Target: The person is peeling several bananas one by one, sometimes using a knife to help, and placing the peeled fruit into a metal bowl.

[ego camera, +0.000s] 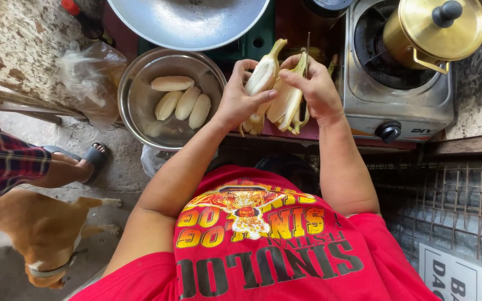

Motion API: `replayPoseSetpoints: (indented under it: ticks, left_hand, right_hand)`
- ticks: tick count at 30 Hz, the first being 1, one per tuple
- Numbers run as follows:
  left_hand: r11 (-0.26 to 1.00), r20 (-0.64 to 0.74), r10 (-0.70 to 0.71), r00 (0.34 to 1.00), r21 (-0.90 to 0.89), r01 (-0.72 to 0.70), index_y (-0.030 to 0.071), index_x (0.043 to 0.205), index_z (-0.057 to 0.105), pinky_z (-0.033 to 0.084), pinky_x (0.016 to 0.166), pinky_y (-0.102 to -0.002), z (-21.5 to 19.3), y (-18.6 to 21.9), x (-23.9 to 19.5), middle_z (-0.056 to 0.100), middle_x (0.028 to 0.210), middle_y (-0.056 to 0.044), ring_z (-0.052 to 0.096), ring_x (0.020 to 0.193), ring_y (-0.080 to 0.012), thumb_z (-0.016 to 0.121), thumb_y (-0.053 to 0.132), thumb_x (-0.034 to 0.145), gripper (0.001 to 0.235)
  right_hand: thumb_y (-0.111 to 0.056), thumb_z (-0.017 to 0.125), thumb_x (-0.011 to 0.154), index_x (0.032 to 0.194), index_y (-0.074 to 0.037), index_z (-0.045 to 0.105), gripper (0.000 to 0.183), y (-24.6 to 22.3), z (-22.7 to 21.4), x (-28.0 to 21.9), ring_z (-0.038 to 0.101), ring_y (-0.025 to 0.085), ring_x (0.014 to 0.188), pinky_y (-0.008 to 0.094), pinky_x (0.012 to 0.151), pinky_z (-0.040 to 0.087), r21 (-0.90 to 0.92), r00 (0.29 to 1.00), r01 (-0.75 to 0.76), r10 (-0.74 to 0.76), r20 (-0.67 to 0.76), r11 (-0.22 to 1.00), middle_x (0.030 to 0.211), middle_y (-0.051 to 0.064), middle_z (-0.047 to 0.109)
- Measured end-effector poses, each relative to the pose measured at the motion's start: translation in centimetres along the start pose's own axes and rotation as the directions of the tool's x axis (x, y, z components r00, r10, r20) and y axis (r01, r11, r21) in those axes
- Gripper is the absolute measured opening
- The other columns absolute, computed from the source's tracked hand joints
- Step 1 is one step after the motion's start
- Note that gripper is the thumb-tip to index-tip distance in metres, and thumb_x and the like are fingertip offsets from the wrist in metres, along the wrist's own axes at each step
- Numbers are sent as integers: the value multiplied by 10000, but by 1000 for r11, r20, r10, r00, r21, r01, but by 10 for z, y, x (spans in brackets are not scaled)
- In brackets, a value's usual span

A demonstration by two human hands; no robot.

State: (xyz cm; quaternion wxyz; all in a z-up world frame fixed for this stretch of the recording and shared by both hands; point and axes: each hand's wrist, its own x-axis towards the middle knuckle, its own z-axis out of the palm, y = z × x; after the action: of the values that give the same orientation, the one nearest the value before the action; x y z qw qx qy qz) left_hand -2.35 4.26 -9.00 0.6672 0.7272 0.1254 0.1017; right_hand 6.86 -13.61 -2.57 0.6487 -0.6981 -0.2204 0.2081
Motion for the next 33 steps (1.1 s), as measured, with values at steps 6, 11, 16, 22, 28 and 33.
replayPoseSetpoints:
  ticks: [6,11,16,22,28,33]
  left_hand:
    - [990,-43,140,989,13,-140,260,1365,627,600,876,-363,10,-19,-8,777,1038,-48,745,980,-211,1086,456,716,819]
    - [976,-142,215,966,76,-206,294,1279,726,624,855,-394,20,-25,-16,790,989,-74,777,961,-240,1077,545,660,754]
    - [950,-163,289,943,174,-260,231,1339,675,639,941,-458,29,-18,-22,767,1085,-149,787,1078,-366,997,437,778,679]
    - [906,47,139,989,397,-147,249,1339,599,639,931,-533,8,-25,-20,787,1056,-136,783,1051,-398,799,536,897,564]
    - [979,134,86,987,-195,-59,175,1216,761,644,678,-372,-25,-82,-1,802,902,-100,753,808,-155,771,267,1006,229]
    - [826,293,-58,954,-523,211,17,1325,676,681,717,-330,-73,-9,-35,801,1071,-195,819,853,-252,752,250,1009,400]
  right_hand:
    - [3,968,791,1153,-36,817,395,34,-8,2,771,106,853,283,791,661,131,1000,-3,3,-1,991,915,62,802]
    - [48,960,768,1180,3,812,440,73,-25,3,786,155,839,336,782,678,153,1000,7,-8,2,988,920,129,792]
    - [170,797,757,988,-6,848,295,88,-15,4,744,116,701,297,720,668,125,966,61,-28,-256,990,747,85,734]
    - [130,940,723,965,6,826,296,63,5,-4,764,146,718,329,695,672,138,976,59,-28,-217,989,758,106,751]
    - [106,954,688,943,1,817,308,60,0,1,754,129,716,317,700,653,133,992,33,-17,-122,991,741,82,732]
    - [37,880,831,957,-93,784,205,26,-28,7,764,158,910,273,810,681,35,1000,-2,3,-23,999,897,38,742]
